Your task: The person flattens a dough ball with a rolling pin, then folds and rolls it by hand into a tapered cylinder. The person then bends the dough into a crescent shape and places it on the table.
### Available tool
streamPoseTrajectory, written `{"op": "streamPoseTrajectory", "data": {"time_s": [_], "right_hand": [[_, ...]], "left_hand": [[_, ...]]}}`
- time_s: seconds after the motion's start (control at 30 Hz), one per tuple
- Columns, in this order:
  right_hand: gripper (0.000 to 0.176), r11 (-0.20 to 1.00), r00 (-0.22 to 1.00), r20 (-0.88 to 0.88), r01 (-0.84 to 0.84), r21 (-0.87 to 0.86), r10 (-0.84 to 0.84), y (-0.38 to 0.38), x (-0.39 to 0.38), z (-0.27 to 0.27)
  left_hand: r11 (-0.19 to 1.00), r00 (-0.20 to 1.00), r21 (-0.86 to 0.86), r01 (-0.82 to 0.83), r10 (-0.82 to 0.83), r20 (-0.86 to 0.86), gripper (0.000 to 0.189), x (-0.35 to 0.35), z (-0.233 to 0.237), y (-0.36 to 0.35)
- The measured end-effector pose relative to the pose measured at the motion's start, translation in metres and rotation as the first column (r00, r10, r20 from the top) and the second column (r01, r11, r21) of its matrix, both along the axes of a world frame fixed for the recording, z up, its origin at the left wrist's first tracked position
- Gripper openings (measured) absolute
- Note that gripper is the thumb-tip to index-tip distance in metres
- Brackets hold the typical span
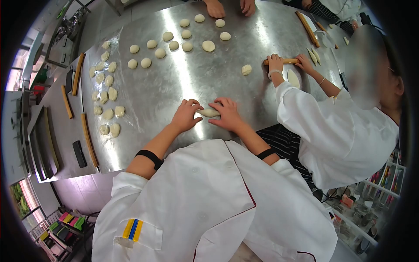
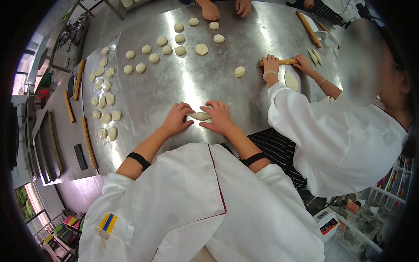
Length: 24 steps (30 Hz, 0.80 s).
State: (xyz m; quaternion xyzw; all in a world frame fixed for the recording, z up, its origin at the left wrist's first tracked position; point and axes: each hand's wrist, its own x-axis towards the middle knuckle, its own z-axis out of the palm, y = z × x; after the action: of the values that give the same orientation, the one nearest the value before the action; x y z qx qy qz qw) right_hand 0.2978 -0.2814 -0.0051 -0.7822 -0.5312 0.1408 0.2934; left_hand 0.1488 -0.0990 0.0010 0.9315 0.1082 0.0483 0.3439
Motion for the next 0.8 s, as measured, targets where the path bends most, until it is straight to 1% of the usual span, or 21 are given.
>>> {"op": "streamPoseTrajectory", "data": {"time_s": [0.03, 0.07, 0.13, 0.17, 0.2, 0.23, 0.27, 0.3, 0.33, 0.37, 0.43, 0.5, 0.53, 0.6, 0.63, 0.67, 0.7, 0.77, 0.8], "right_hand": [[0.044, 0.999, 0.999, 0.029, -0.043, 0.021, 0.043, 0.005, -0.003, -0.002], [0.044, 0.999, 0.999, 0.037, -0.039, 0.026, 0.038, 0.011, -0.006, -0.006], [0.027, 0.995, 0.988, -0.117, -0.104, 0.008, 0.104, 0.022, -0.005, -0.011], [0.024, 0.994, 0.989, -0.097, -0.106, 0.032, 0.108, 0.023, -0.006, -0.011], [0.032, 0.997, 0.961, -0.270, -0.069, -0.042, 0.055, 0.024, -0.008, 0.000], [0.036, 1.000, 0.914, -0.406, -0.009, -0.020, 0.000, 0.022, -0.011, 0.002], [0.034, 1.000, 0.882, -0.471, 0.013, 0.023, 0.000, 0.020, -0.012, 0.007], [0.035, 0.997, 0.835, -0.549, 0.067, 0.023, -0.043, 0.019, -0.015, 0.018], [0.034, 0.992, 0.798, -0.596, 0.127, 0.026, -0.086, 0.020, -0.017, 0.032], [0.034, 0.992, 0.824, -0.564, 0.107, 0.064, -0.052, 0.020, -0.017, 0.039], [0.034, 0.995, 0.889, -0.457, 0.023, 0.100, 0.025, 0.021, -0.014, 0.052], [0.039, 0.997, 0.850, -0.525, -0.012, 0.070, 0.047, 0.026, -0.017, 0.076], [0.039, 0.995, 0.856, -0.513, -0.005, 0.101, 0.056, 0.030, -0.019, 0.087], [0.043, 0.996, 0.733, -0.676, -0.011, 0.088, 0.068, 0.037, -0.025, 0.104], [0.043, 0.993, 0.727, -0.680, -0.023, 0.115, 0.095, 0.040, -0.029, 0.111], [0.041, 0.983, 0.555, -0.823, 0.050, 0.176, 0.119, 0.045, -0.033, 0.118], [0.040, 0.969, 0.352, -0.922, 0.123, 0.215, 0.160, 0.052, -0.036, 0.124], [0.037, 0.914, 0.285, -0.918, 0.219, 0.342, 0.276, 0.068, -0.044, 0.136], [0.039, 0.874, 0.309, -0.895, 0.267, 0.405, 0.320, 0.077, -0.050, 0.149]], "left_hand": [[0.999, 0.999, 0.017, 0.028, -0.027, -0.032, 0.034, 0.001, -0.001, 0.001], [0.999, 0.999, 0.023, 0.032, -0.031, -0.024, 0.034, 0.001, -0.003, 0.002], [0.999, 0.996, -0.047, 0.020, -0.024, -0.081, 0.028, 0.001, -0.005, 0.003], [0.998, 0.998, -0.065, 0.010, -0.013, -0.055, 0.026, -0.001, -0.003, 0.003], [0.990, 0.996, -0.142, 0.001, -0.013, -0.089, 0.026, -0.003, 0.000, 0.005], [0.975, 0.993, -0.215, -0.052, 0.027, -0.118, 0.027, -0.005, 0.010, 0.006], [0.962, 0.996, -0.267, -0.059, 0.040, -0.077, 0.037, -0.008, 0.014, 0.006], [0.968, 1.000, -0.251, -0.024, 0.021, -0.014, 0.050, -0.012, 0.026, 0.006], [0.973, 0.999, -0.230, 0.012, -0.020, -0.030, 0.061, -0.015, 0.030, 0.009], [0.963, 0.997, -0.266, 0.030, -0.047, -0.057, 0.062, -0.016, 0.043, 0.011], [0.951, 0.994, -0.310, 0.024, -0.055, -0.090, 0.050, -0.012, 0.068, 0.013], [0.861, 0.990, -0.509, -0.024, -0.049, -0.131, 0.044, -0.010, 0.085, 0.022], [0.876, 0.991, -0.482, -0.012, -0.053, -0.122, 0.044, -0.010, 0.093, 0.031], [0.740, 0.971, -0.657, -0.146, -0.021, -0.240, 0.052, -0.016, 0.112, 0.049], [0.755, 0.969, -0.636, -0.161, -0.002, -0.247, 0.052, -0.020, 0.127, 0.053], [0.620, 0.990, -0.772, -0.138, 0.074, -0.117, 0.058, -0.022, 0.141, 0.053], [0.477, 0.984, -0.876, -0.079, 0.178, 0.008, 0.064, -0.024, 0.155, 0.054], [0.395, 0.978, -0.919, -0.004, 0.195, 0.079, 0.070, -0.027, 0.160, 0.061], [0.367, 0.981, -0.930, 0.002, 0.179, 0.073, 0.067, -0.028, 0.168, 0.060]]}}
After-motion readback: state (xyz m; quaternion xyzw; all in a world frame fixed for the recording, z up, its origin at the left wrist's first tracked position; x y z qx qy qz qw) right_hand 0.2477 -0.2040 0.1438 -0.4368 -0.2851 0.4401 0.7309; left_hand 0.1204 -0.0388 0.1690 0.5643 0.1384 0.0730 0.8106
